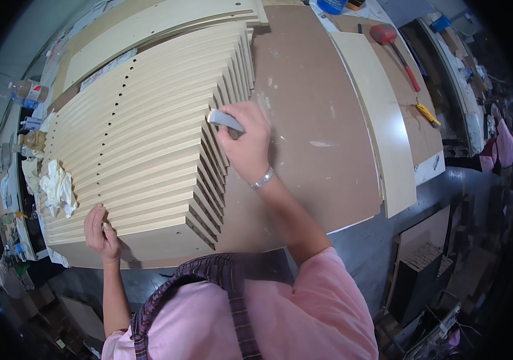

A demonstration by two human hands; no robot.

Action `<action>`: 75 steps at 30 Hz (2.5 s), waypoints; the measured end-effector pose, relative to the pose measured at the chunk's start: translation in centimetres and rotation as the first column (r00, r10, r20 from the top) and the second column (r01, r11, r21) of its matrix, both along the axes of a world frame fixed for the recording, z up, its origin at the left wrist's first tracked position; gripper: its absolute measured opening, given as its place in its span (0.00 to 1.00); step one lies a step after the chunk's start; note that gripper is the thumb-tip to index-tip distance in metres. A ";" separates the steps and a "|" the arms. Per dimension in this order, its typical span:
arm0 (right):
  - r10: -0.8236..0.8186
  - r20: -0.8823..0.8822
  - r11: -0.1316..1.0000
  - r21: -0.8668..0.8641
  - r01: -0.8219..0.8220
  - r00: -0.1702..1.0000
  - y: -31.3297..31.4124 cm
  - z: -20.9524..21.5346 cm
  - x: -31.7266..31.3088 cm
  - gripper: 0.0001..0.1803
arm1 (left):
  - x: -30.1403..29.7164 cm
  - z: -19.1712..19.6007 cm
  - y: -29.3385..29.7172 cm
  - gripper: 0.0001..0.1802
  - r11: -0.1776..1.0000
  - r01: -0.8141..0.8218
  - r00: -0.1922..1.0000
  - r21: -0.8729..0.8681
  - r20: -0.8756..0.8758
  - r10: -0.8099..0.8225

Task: The person sands and wipes a set of wooden slats using a sanding block and a cloth, applies a substance to a small wooden piece, and sands the edges of the slats.

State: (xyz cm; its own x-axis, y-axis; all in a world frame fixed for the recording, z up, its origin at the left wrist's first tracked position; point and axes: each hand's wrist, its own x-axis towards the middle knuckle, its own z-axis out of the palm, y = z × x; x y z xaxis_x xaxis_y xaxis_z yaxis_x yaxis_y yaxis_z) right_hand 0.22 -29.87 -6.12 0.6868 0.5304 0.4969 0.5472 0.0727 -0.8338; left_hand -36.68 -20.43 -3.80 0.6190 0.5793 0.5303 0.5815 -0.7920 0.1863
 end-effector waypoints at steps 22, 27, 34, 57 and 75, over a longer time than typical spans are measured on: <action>0.052 0.064 0.996 -0.073 -0.047 0.997 -1.5 -2.2 -0.5 0.15 | 0.1 0.1 -0.1 0.17 1.000 -0.006 1.000 0.003 -0.004 0.006; -0.033 0.065 0.999 0.025 0.032 0.997 0.4 -0.2 0.5 0.15 | -0.4 -0.2 0.1 0.17 1.000 0.008 1.000 -0.021 0.007 -0.008; -0.066 0.112 0.997 0.056 0.060 0.991 2.5 -0.8 2.8 0.14 | -0.1 0.0 0.0 0.17 1.000 0.002 1.000 -0.009 -0.010 -0.002; -0.006 0.220 1.000 -0.014 0.010 0.976 2.5 -1.3 3.5 0.15 | -0.3 -0.2 0.1 0.17 1.000 -0.005 1.000 -0.008 -0.003 0.005; -0.010 0.240 1.000 -0.019 0.015 0.971 2.9 -1.9 4.9 0.15 | -0.1 0.0 0.2 0.17 1.000 0.004 1.000 -0.011 -0.004 -0.004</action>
